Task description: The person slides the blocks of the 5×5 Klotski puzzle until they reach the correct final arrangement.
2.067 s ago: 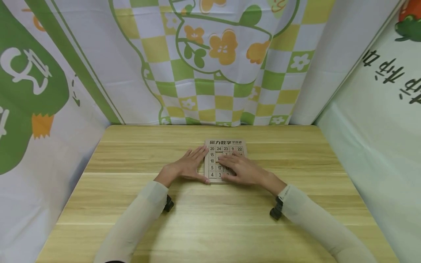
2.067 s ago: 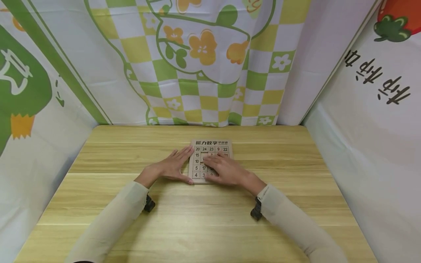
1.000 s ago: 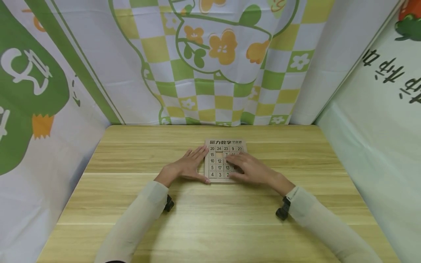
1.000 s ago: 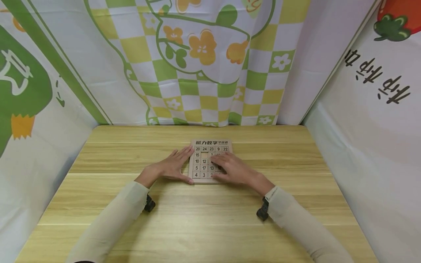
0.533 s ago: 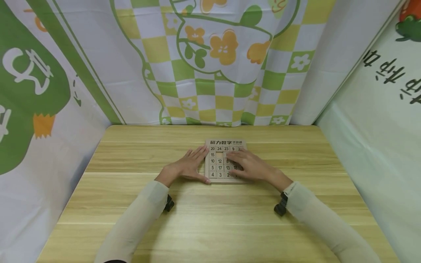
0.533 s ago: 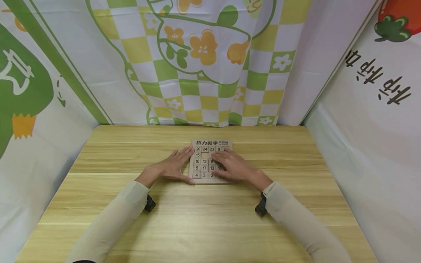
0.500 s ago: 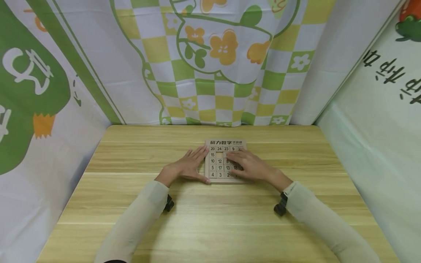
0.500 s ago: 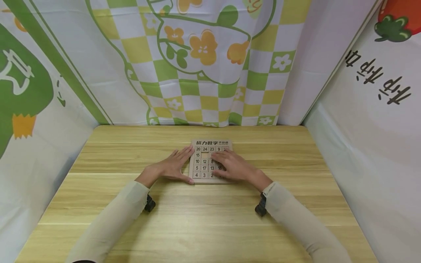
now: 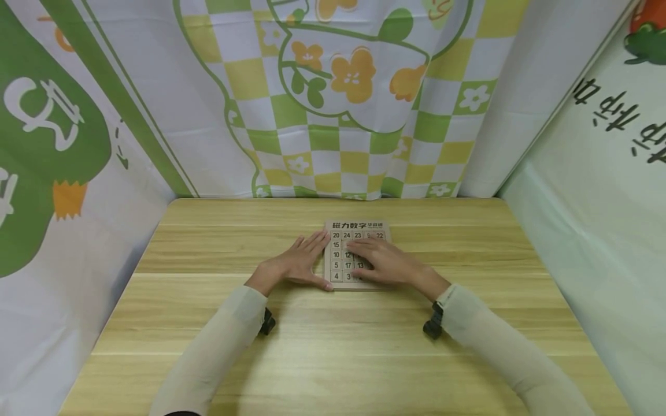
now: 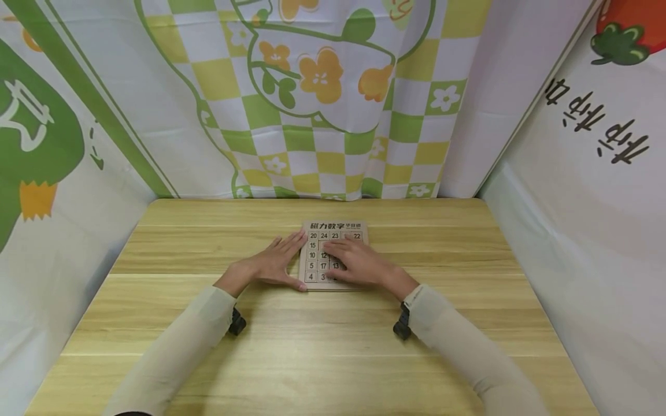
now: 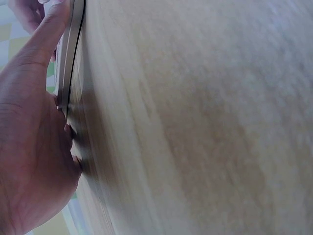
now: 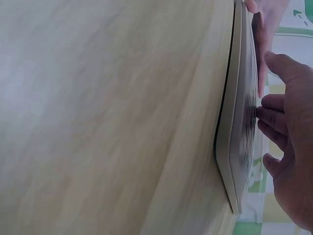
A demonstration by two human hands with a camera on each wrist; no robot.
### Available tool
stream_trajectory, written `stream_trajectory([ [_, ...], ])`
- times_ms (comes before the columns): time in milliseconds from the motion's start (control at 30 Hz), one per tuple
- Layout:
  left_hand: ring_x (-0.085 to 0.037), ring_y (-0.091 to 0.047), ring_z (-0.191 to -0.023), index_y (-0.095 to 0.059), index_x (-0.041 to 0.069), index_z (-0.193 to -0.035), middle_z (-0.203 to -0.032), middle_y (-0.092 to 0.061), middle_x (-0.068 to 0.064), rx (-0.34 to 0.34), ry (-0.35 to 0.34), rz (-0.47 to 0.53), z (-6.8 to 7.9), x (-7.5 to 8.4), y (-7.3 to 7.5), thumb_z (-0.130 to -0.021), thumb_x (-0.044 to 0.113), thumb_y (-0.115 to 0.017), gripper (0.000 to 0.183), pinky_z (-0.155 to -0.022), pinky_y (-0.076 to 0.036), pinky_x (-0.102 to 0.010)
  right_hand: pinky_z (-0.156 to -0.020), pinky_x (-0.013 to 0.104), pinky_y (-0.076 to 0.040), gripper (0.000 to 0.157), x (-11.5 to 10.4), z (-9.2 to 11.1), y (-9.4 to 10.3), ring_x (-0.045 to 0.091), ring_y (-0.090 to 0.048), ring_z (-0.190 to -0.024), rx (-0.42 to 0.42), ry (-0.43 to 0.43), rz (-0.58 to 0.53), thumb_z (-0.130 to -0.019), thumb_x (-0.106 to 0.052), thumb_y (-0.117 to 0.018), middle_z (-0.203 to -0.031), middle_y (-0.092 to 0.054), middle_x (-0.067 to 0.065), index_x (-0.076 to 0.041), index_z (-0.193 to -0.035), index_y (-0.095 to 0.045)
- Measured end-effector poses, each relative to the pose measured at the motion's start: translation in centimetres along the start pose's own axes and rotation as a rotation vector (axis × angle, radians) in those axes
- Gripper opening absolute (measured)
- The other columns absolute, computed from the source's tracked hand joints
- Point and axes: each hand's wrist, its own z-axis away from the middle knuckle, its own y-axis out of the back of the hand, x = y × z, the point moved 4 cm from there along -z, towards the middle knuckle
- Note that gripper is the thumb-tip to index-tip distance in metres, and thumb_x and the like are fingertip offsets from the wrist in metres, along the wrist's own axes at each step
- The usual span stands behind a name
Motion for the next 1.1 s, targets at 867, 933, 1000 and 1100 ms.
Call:
stream_trajectory([
  [867,-0.021,0.014,-0.163,0.011,0.017,-0.17,-0.176,0.02,-0.001,0.004,-0.004,-0.003,-0.7,-0.8,-0.6,-0.072,0.094,-0.064,0.146,-0.131,0.009,-0.051,-0.123,0.067,-0.03,0.066,2.0,2.4,2.1,0.047,-0.048,-0.144,0.061,-0.036,-0.017,-0.1,-0.035,-0.073,-0.154,-0.054,0.026,0.005,-0.15,-0.055],
  [933,-0.021,0.014,-0.163,0.011,0.017,-0.17,-0.176,0.019,-0.001,0.002,-0.003,-0.008,-0.8,-0.9,-0.7,-0.072,0.094,-0.064,0.146,-0.131,0.008,-0.051,-0.124,0.066,-0.028,0.067,2.2,2.8,2.3,0.047,-0.047,-0.145,0.058,-0.054,-0.018,-0.1,-0.036,-0.073,-0.155,-0.053,0.026,0.005,-0.15,-0.054],
  [1000,-0.021,0.014,-0.163,0.011,0.017,-0.17,-0.176,0.019,-0.002,0.003,-0.003,-0.013,-0.8,-1.0,-0.8,-0.072,0.095,-0.063,0.146,-0.131,0.008,-0.051,-0.125,0.065,-0.027,0.067,2.5,3.2,2.5,0.047,-0.046,-0.147,0.055,-0.07,-0.018,-0.101,-0.036,-0.072,-0.156,-0.052,0.025,0.005,-0.15,-0.054],
  [1100,-0.022,0.012,-0.164,0.01,0.016,-0.17,-0.177,0.018,-0.003,0.008,-0.006,-0.015,-0.8,-1.0,-0.8,-0.072,0.097,-0.061,0.146,-0.132,0.007,-0.051,-0.126,0.064,-0.026,0.067,2.7,3.8,2.7,0.047,-0.045,-0.147,0.058,-0.078,-0.024,-0.1,-0.035,-0.073,-0.157,-0.051,0.025,0.004,-0.151,-0.054],
])
